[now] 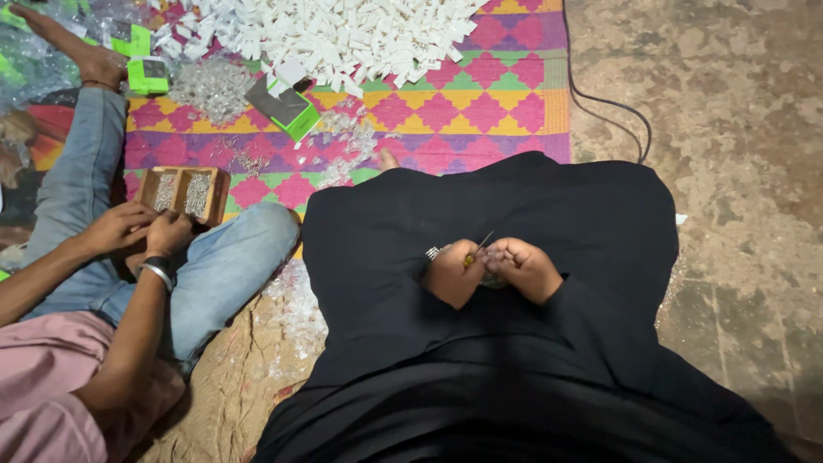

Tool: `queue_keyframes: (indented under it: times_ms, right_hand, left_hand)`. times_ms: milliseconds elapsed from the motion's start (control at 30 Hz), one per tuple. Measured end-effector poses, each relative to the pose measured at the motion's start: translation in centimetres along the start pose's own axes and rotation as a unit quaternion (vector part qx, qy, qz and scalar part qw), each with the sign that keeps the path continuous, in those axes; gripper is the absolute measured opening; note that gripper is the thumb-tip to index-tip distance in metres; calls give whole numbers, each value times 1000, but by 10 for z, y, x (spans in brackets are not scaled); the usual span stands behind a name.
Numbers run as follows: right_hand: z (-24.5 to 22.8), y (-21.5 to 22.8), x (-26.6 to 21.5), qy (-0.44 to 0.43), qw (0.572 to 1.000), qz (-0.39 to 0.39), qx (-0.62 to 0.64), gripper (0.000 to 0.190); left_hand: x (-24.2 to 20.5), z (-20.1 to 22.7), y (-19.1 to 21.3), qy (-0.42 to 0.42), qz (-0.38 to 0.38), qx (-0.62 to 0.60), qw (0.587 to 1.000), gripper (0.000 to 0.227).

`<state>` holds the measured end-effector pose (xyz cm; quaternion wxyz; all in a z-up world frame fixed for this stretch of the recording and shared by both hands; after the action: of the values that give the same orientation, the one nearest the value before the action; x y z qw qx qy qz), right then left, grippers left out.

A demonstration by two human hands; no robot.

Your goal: The person sits on a mat and uses a small tool to manipulate tiny metallic components, likely inserting them into clear plastic pieces. They work continuously on a small pile of parts resting on their lap while other workers perform similar tasks nearby.

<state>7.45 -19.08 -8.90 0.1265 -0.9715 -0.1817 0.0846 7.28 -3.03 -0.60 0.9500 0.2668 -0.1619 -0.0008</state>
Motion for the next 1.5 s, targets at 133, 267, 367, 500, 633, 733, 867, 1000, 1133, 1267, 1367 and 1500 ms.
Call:
queue_keyframes:
  times_ms: [133,267,367,500,633,733,867,1000,1133,1267,1367,1500]
  right_hand:
    - [6,5,-2,-44,997,37,-48,12]
    - [7,9,-1,-30,997,46,-47,11]
    - [3,12,-2,-2,993,64,-101,8]
    - [-4,5,-5,-8,992,65,-112,11]
    - [-24,-9,-7,9,994,54,-96,11]
    - [-47,-19,-12,92,977,51,-187,6]
    - [-52,-17,-13,97,963,79,-238,7]
    - [-47,-11,-15,65,970,104,-212,5]
    - [-49,-10,-11,88,957,112,-252,4]
    - [-42,-9,-10,84,972,68,-209,6]
    - [-41,-8,-10,88,970,48,-222,6]
    - [-34,-6,-5,49,982,51,-177,8]
  left_hand:
    - [-3,-12,-6,25,-22,-20,999,11]
    - [-4,-20,-10,71,-38,-63,995,11]
    - [-3,-19,-9,81,-41,-107,990,12]
    - [0,-9,-13,53,-103,-93,989,21]
    - [2,-6,-4,45,-93,-6,995,18]
    - [-1,-5,-5,46,-108,23,993,22]
    - [-1,-8,-6,38,-110,47,992,23]
    - [-5,-18,-15,69,-141,-11,988,26]
    - [-2,-23,-11,47,-74,-17,996,22]
    - [-2,-32,-11,67,-43,-106,991,15]
    - [-3,-37,-21,103,-109,-98,984,14]
    - [-6,-45,-30,180,-177,-180,951,12]
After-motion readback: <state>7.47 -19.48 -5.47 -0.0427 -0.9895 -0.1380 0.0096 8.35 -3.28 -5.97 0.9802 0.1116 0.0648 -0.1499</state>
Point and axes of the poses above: each hand's wrist, its own x-axis towards the middle knuckle, its own y-axis out of the back of the hand, z = x × y, the point moved 8 cm from there along x, towards the middle knuckle, and after that the axes turned 8 degrees about x, right-handed, at the moved point
